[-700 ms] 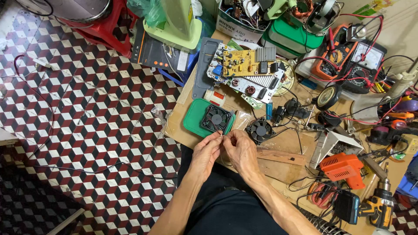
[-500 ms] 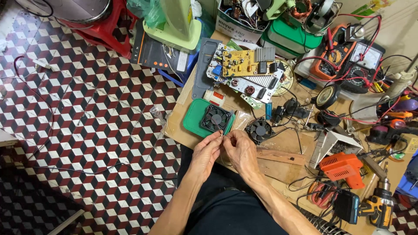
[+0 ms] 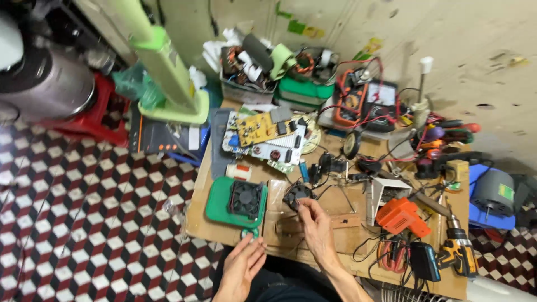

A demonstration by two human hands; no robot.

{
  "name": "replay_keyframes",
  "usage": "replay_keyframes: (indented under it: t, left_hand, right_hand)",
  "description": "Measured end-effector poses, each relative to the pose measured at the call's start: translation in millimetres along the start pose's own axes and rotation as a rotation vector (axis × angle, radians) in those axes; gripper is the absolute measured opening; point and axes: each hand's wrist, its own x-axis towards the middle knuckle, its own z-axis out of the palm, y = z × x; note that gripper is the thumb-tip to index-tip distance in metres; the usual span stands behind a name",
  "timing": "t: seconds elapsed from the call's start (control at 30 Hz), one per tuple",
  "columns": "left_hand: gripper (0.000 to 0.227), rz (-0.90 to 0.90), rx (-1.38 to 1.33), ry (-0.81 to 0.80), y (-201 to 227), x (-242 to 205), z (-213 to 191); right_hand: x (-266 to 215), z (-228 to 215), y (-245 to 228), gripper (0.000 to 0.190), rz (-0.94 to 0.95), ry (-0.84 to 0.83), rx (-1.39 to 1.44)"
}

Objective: The person is repairing a cooling fan by stripping wires and testing them with a multimeter.

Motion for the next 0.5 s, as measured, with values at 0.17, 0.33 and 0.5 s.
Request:
replay_keyframes:
  t: [0.17,0.33,0.5]
  left_hand:
    - [0.048,-0.053,0.247,-0.158,-4,20,21]
    - [0.038,0.214,0.467,-0.410,23,-18,118]
    - [0.030,0.297,0.586,-0.526,23,-22,167]
  right_hand:
    - [-26,-31,-18,0.032,0.011,0.196,0.137]
    - [-35,-42,13,0.028,-0.031,0.232,0.108]
    - [-29,-29,-38,0.017,-0.296,0.339,0.020]
